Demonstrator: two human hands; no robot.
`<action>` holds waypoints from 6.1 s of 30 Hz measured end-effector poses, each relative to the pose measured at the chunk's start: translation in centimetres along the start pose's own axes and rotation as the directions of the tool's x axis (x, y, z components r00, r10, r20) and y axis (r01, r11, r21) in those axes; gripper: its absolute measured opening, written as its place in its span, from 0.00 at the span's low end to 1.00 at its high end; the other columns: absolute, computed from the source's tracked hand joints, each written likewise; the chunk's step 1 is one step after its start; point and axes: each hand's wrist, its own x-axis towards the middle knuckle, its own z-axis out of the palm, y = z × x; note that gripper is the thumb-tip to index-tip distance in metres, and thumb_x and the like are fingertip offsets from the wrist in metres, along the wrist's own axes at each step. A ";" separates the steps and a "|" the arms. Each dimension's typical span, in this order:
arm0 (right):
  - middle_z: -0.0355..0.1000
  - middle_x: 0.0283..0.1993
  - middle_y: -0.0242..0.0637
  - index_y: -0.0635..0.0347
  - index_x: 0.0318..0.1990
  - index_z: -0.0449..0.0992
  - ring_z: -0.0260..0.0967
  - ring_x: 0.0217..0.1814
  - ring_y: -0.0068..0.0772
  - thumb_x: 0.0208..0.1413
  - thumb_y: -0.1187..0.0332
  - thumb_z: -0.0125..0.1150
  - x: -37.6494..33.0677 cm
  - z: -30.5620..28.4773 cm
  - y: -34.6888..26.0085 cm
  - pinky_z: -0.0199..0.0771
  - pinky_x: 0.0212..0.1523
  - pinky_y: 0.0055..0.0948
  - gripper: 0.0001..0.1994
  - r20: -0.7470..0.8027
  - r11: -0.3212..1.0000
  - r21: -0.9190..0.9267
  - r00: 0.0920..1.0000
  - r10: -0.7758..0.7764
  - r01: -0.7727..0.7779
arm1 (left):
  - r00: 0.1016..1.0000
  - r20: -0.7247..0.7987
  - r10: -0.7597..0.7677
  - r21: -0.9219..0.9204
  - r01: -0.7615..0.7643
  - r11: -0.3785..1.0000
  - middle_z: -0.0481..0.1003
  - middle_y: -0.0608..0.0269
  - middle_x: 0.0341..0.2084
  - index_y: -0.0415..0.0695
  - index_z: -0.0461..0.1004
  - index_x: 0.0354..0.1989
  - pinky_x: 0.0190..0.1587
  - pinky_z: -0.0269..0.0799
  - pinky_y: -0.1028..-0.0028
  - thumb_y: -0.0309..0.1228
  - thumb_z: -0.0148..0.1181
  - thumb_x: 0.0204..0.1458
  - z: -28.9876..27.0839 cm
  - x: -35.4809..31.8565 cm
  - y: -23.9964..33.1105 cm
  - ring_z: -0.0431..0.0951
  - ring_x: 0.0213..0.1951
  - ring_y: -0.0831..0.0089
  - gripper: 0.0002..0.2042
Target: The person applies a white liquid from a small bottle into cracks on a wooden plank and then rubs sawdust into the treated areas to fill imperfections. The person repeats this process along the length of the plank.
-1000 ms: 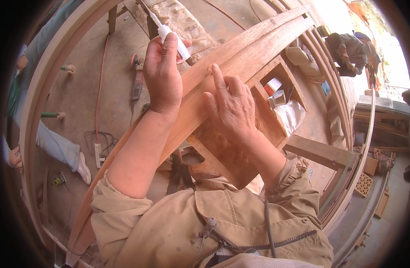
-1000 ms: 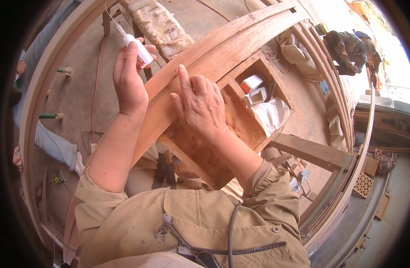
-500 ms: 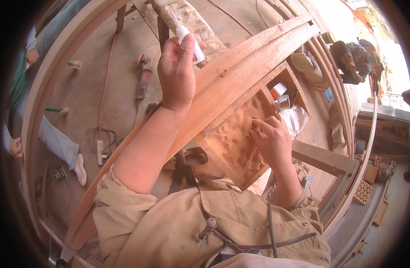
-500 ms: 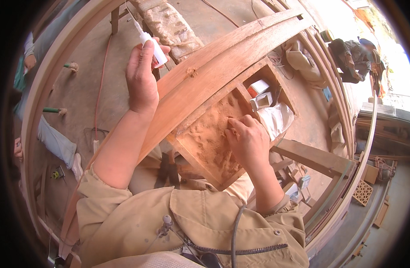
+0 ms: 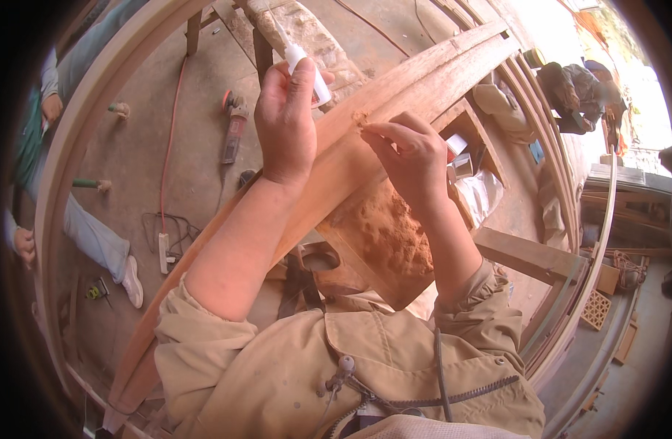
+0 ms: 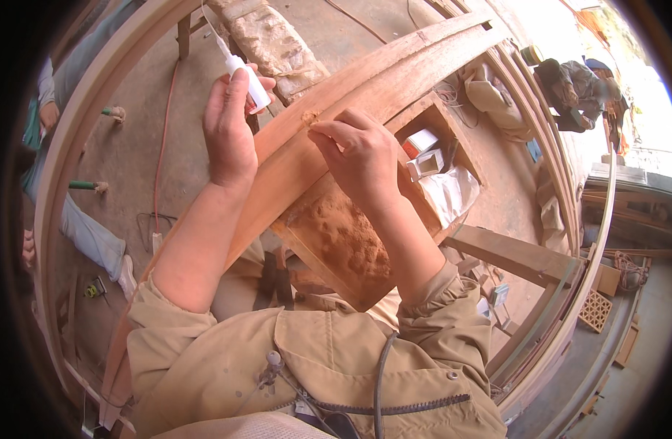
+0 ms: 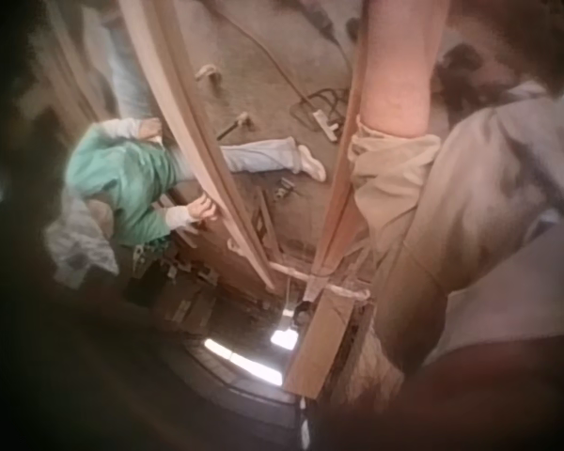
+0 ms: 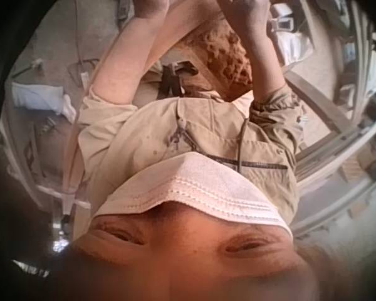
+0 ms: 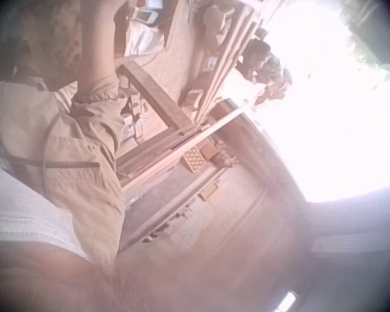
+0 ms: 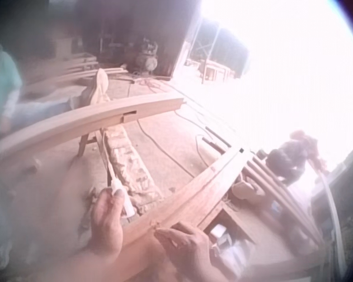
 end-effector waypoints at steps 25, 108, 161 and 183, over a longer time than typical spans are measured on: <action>0.68 0.29 0.32 0.57 0.32 0.78 0.66 0.32 0.25 0.38 0.66 0.70 5.7 -0.7 2.5 0.69 0.35 0.25 0.12 0.461 0.960 0.123 0.871 0.168 -0.250 | 1.000 0.016 -0.007 0.005 0.007 1.000 0.74 0.63 0.28 0.39 0.69 0.39 0.36 0.63 0.81 0.38 0.47 0.58 0.1 0.0 0.0 0.69 0.29 0.80 0.14; 0.64 0.29 0.30 0.51 0.38 0.80 0.64 0.30 0.24 0.41 0.70 0.68 4.2 -1.2 3.5 0.66 0.32 0.23 0.13 0.396 0.966 0.241 0.918 -0.011 -0.092 | 0.999 0.034 -0.021 0.097 0.018 0.995 0.73 0.64 0.28 0.39 0.69 0.39 0.38 0.63 0.80 0.40 0.47 0.58 0.1 -0.1 0.3 0.68 0.30 0.80 0.14; 0.64 0.30 0.27 0.60 0.33 0.77 0.63 0.32 0.17 0.44 0.72 0.66 3.6 -0.4 2.8 0.64 0.33 0.18 0.07 0.340 0.853 0.414 0.923 0.180 -0.318 | 0.998 0.045 -0.047 0.130 0.040 0.991 0.72 0.61 0.30 0.40 0.67 0.43 0.39 0.63 0.77 0.42 0.46 0.58 -0.1 -0.1 0.1 0.69 0.31 0.77 0.16; 0.64 0.34 0.31 0.55 0.33 0.78 0.65 0.36 0.24 0.42 0.72 0.68 3.0 0.1 3.2 0.67 0.36 0.23 0.09 0.262 0.944 0.321 0.965 -0.007 -0.080 | 0.996 0.067 -0.057 0.126 0.048 0.991 0.72 0.62 0.30 0.41 0.68 0.43 0.40 0.63 0.78 0.42 0.46 0.57 -0.1 -0.1 0.1 0.69 0.31 0.77 0.17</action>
